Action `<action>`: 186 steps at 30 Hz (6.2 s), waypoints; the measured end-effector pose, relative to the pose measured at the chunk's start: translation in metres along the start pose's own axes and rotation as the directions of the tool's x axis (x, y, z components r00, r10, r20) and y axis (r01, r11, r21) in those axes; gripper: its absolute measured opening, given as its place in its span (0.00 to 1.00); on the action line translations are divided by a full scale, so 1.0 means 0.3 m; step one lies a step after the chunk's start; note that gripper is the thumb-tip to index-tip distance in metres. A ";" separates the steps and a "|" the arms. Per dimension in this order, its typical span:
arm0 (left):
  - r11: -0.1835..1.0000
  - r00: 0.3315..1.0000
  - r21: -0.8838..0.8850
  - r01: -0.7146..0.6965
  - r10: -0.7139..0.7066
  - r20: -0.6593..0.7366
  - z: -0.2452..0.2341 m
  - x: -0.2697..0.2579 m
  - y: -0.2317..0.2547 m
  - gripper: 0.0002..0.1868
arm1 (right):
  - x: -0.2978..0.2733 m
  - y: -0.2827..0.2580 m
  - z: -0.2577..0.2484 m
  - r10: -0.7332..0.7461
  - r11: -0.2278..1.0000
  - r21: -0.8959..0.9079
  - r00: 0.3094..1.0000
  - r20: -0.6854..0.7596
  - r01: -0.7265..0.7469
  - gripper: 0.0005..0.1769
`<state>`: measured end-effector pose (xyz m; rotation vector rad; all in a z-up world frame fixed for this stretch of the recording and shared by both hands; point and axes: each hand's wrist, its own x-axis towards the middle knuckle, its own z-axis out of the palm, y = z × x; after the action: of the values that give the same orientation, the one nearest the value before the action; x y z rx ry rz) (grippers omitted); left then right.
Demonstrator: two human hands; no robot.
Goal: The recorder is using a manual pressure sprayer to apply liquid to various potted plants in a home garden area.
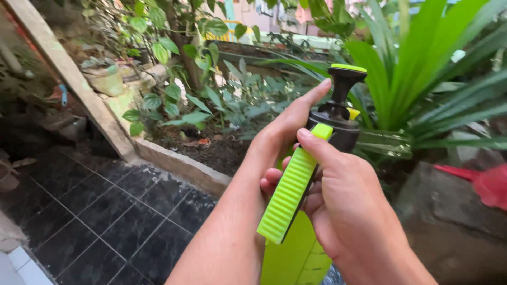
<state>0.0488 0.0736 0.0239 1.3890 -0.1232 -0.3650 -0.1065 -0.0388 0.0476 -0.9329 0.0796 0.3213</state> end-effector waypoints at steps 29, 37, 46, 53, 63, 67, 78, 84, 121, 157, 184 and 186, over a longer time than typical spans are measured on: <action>0.986 0.993 0.121 -0.116 0.113 0.024 -0.574 0.380 0.123 0.47 | 0.547 0.136 0.399 -0.185 0.983 -0.018 0.975 -0.125 0.184 0.12; 0.881 0.956 0.433 -0.192 0.268 -0.120 -0.773 0.512 0.102 0.52 | 0.661 0.246 0.536 -0.337 0.941 -0.065 0.911 -0.237 0.331 0.09; 0.818 0.972 0.558 -0.136 0.220 -0.086 -0.828 0.366 0.253 0.52 | 0.822 0.263 0.595 -0.408 0.913 -0.106 0.882 -0.237 0.394 0.08; 0.900 0.983 0.436 -0.027 0.104 -0.154 -0.864 0.297 0.348 0.45 | 0.999 0.226 0.562 -0.469 0.882 -0.146 0.863 -0.187 0.448 0.08; 0.764 0.969 0.600 -0.237 0.230 0.090 -0.876 0.372 0.362 0.40 | 1.241 0.198 0.536 -0.585 0.806 -0.255 0.783 -0.210 0.534 0.10; 0.773 0.967 0.626 -0.097 0.223 -0.125 -0.887 0.412 0.368 0.34 | 1.295 0.190 0.554 -0.568 0.816 -0.321 0.772 -0.287 0.481 0.09; 0.822 0.949 0.533 -0.200 0.299 -0.105 -0.970 0.552 0.351 0.30 | 1.452 0.180 0.596 -0.600 0.796 -0.327 0.736 -0.314 0.509 0.12; 0.818 0.953 0.516 -0.255 0.302 -0.007 -1.069 0.619 0.370 0.27 | 1.539 0.205 0.666 -0.614 0.789 -0.334 0.679 -0.404 0.515 0.13; 0.875 0.923 0.333 -0.352 0.266 0.278 -1.174 0.756 0.416 0.26 | 1.689 0.207 0.680 -0.758 0.649 -0.473 0.447 -0.475 0.596 0.13; 0.878 0.920 0.320 -0.356 0.270 0.282 -1.319 0.960 0.570 0.27 | 1.907 0.119 0.869 -0.778 0.626 -0.508 0.425 -0.464 0.591 0.13; 0.863 0.807 0.131 -0.489 0.390 0.443 -1.227 0.850 0.614 0.24 | 1.755 0.073 0.875 -0.901 0.425 -0.615 0.245 -0.359 0.664 0.12; 0.859 0.802 0.135 -0.494 0.390 0.453 -1.190 0.845 0.601 0.24 | 1.728 0.068 0.854 -0.894 0.434 -0.611 0.230 -0.385 0.662 0.12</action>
<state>0.4250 0.3507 0.1012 1.4587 -0.8632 -0.2428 0.3615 0.3002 0.0781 -1.2644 0.2080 -1.0865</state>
